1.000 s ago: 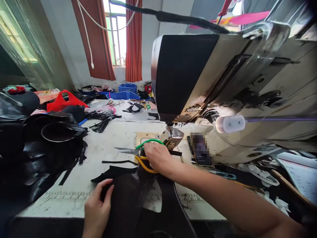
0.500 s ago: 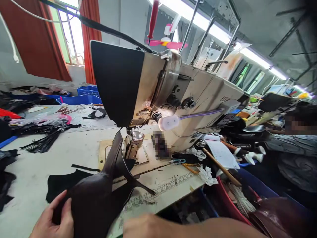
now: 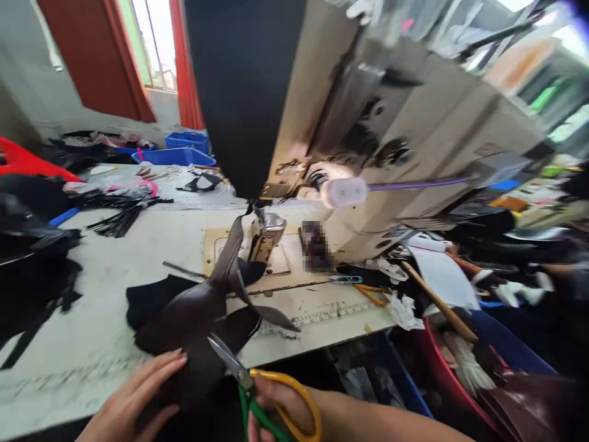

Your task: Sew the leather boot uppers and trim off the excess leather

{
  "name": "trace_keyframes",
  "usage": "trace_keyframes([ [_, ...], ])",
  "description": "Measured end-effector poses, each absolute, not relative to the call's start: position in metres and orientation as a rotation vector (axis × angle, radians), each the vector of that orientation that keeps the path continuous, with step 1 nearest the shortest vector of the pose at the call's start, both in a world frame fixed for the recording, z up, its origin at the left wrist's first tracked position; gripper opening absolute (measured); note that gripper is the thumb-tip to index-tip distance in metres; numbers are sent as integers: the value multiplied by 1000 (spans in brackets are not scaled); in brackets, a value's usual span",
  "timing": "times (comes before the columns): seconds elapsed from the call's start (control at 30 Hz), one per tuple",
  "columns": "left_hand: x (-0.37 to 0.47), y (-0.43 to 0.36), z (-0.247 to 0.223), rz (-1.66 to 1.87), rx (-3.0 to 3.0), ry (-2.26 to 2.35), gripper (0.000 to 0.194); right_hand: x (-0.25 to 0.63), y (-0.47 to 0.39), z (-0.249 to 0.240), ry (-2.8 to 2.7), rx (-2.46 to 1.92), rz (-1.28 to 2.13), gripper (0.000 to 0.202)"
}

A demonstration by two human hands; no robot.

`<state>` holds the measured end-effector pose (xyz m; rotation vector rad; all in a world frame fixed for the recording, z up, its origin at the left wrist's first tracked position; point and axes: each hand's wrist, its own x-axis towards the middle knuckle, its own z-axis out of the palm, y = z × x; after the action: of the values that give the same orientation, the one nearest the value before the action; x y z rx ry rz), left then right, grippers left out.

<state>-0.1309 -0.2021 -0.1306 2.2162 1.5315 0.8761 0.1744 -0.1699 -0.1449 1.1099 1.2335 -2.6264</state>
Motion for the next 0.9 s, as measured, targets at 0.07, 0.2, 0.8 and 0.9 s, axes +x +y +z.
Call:
trace_keyframes([
  [0.07, -139, -198, -115, 753, 2176, 1428, 41, 176, -187, -156, 1197, 1037, -2572, 93],
  [0.2, -146, -190, -100, 729, 2114, 1341, 24, 172, -214, -175, 1187, 1005, -2522, 92],
  [0.8, -132, -201, -106, 846, 2330, 1256, 15, 185, -188, -184, 735, 311, -2749, 83],
  [0.9, -129, -203, -103, 837, 2340, 1275, 14, 187, -187, -189, 632, 245, -2797, 81],
])
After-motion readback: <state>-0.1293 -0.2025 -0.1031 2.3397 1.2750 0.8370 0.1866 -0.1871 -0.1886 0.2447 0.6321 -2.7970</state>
